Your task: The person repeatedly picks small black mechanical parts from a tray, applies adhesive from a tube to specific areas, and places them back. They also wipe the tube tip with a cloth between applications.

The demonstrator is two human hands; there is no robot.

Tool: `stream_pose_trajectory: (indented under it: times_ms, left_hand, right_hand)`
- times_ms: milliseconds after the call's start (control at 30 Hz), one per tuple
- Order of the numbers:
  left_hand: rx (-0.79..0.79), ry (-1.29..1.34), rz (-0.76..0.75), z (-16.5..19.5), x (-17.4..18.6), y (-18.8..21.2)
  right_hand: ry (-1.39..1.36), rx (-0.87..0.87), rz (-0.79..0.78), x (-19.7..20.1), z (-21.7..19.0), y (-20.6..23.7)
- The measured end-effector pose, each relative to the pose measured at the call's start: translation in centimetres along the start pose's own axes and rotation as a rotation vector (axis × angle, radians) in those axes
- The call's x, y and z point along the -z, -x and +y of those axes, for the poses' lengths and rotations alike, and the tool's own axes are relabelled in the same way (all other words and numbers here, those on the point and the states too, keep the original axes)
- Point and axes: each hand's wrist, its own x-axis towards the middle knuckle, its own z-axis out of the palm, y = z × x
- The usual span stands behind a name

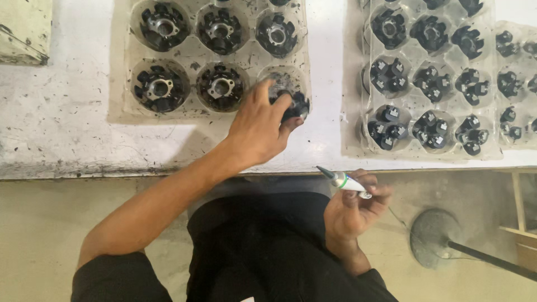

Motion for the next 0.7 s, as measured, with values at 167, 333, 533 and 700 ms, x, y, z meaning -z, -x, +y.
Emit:
stream_pose_trajectory:
  times_ms: [167, 333, 533, 700]
  left_hand:
    - [0.140, 0.378, -0.069, 3.1, 2.6, 7.5]
    - [0.110, 0.436, 0.047, 5.2, 2.6, 10.3]
    - [0.029, 1.549, 0.451, 5.7, -0.8, 9.9]
    - [0.211, 2.112, 0.351, 3.9, -2.3, 10.3]
  right_hand:
    - [-0.179, -0.308, 0.154, -0.3, 0.6, -1.3]
    - [-0.335, -0.593, 0.105, -1.7, 1.2, 0.0]
    - [-0.528, -0.733, 0.002, -2.6, 0.4, 2.6]
    - [-0.297, -0.590, -0.131, -2.7, 0.4, 2.2]
